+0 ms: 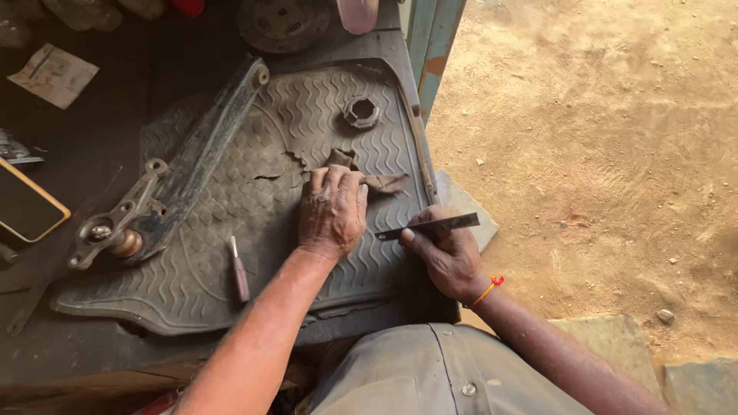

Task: The person uses a flat metal tool to scrape the inside of a cylindrical metal part, then wipes it with a cloth. They repeat the scraping and wiping process on the part while holding it over a workbench.

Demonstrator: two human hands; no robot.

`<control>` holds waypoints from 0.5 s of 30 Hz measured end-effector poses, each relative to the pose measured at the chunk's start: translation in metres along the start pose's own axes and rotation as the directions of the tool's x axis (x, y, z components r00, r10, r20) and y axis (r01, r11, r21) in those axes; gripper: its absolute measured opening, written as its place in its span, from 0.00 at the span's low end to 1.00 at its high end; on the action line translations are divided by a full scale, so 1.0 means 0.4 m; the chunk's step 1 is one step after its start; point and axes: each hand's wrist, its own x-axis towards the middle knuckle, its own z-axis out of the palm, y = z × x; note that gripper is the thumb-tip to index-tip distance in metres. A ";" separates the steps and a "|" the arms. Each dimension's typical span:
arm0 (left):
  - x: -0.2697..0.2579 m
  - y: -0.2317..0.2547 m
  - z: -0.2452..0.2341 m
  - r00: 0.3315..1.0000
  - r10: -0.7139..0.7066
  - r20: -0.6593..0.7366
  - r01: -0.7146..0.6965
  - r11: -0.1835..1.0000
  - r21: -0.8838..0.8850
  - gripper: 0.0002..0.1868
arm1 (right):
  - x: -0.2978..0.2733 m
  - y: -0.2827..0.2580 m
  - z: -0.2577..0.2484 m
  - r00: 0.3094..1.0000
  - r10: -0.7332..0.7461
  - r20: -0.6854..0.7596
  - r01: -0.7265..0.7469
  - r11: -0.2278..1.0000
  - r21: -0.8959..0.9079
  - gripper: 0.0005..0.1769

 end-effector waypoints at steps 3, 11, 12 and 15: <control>0.017 0.001 0.008 0.998 -0.052 0.028 0.050 0.997 0.066 0.09 | 0.013 -0.005 -0.016 1.000 0.028 0.010 -0.027 0.992 -0.127 0.06; 0.057 0.005 0.001 0.987 -0.132 0.095 0.128 0.991 0.049 0.08 | 0.072 -0.010 -0.030 0.994 0.074 0.083 -0.065 0.992 -0.105 0.06; 0.055 0.004 -0.003 0.989 -0.124 0.084 0.121 0.992 0.043 0.07 | 0.073 -0.008 -0.028 0.987 0.131 0.091 -0.128 0.991 -0.037 0.06; 0.062 -0.004 -0.010 0.979 -0.153 0.134 0.154 0.988 0.003 0.07 | 0.079 -0.007 -0.032 0.991 0.098 0.092 -0.089 0.992 -0.094 0.07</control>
